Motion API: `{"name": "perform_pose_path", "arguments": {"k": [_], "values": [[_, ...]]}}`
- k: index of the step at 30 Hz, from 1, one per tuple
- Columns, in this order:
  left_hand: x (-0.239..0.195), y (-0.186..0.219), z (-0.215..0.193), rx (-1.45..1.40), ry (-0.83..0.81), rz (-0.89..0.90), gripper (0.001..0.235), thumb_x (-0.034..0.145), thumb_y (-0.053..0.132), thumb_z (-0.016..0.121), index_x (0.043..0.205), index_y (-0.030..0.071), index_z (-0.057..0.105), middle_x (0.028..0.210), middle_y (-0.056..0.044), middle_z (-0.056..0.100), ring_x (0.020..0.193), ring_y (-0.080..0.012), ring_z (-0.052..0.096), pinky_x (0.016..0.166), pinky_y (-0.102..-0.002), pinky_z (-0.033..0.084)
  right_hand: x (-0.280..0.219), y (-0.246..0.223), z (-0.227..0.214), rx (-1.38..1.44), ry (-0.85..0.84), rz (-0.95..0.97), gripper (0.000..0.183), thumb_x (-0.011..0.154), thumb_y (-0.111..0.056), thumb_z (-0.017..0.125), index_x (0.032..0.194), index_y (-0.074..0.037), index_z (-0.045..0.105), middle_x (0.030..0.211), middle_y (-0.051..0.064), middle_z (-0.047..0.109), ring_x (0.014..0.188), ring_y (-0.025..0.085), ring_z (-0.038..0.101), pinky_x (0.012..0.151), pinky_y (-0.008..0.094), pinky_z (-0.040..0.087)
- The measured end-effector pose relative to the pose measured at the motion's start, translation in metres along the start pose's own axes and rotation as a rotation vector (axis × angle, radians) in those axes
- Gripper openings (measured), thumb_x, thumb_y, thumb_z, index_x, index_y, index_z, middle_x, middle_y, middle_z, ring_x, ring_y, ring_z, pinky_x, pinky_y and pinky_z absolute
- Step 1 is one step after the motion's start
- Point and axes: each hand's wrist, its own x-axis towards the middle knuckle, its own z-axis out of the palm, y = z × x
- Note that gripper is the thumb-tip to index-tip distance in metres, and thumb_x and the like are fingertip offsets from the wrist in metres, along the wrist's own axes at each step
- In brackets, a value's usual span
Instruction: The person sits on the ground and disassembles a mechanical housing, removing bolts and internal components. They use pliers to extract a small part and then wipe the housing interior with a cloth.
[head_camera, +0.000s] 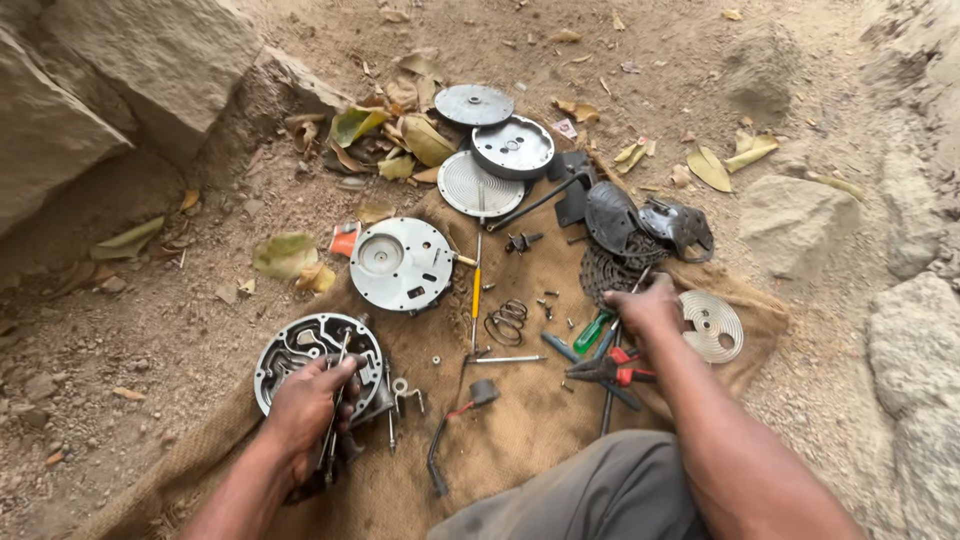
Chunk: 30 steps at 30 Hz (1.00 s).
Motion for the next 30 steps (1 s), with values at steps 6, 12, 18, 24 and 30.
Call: {"name": "perform_pose_path", "arguments": {"k": [6,12,18,24,30], "values": [[0.01,-0.01,-0.006,-0.028,0.002,-0.019,0.026,0.098,0.028,0.061,0.112,0.009,0.071,0.074,-0.001,0.058,0.061,-0.0133,0.047,0.054,-0.029,0.039,0.007,-0.01,-0.011,0.559,0.033,-0.025,0.053,0.07,-0.005,0.091,0.119,-0.003,0.071,0.112,0.012,0.073,0.098,0.023,0.069,0.086,0.035,0.057],[0.017,-0.014,-0.004,0.006,0.021,-0.063,0.029,0.099,0.03,0.059,0.113,0.008,0.071,0.074,-0.002,0.058,0.061,-0.0141,0.047,0.055,-0.029,0.039,0.007,-0.02,-0.038,0.972,0.211,-0.241,0.044,0.079,0.006,0.083,0.117,-0.008,0.065,0.11,0.005,0.07,0.097,0.016,0.067,0.088,0.028,0.057],[0.032,-0.02,-0.012,-0.001,-0.031,-0.056,0.032,0.1,0.029,0.057,0.114,0.004,0.068,0.073,-0.005,0.059,0.057,-0.0154,0.048,0.051,-0.029,0.041,-0.001,-0.03,-0.058,1.067,0.491,-0.265,0.042,0.083,0.013,0.079,0.117,-0.006,0.062,0.118,0.006,0.065,0.106,0.019,0.066,0.093,0.03,0.06],[0.027,-0.019,-0.011,-0.043,-0.01,-0.079,0.032,0.101,0.032,0.055,0.112,0.005,0.069,0.07,-0.002,0.053,0.056,-0.0137,0.043,0.051,-0.028,0.038,-0.008,-0.028,-0.056,0.592,0.341,0.075,0.048,0.07,-0.001,0.082,0.115,-0.004,0.063,0.111,0.014,0.066,0.099,0.027,0.065,0.086,0.04,0.057],[0.019,-0.013,-0.008,-0.055,-0.011,-0.074,0.034,0.102,0.036,0.053,0.101,0.005,0.067,0.068,0.0,0.048,0.056,-0.0132,0.041,0.052,-0.029,0.037,0.007,-0.041,-0.036,-0.048,0.232,-0.295,0.019,0.095,-0.019,0.072,0.113,-0.013,0.076,0.113,0.013,0.072,0.112,0.027,0.064,0.104,0.044,0.052]]}}
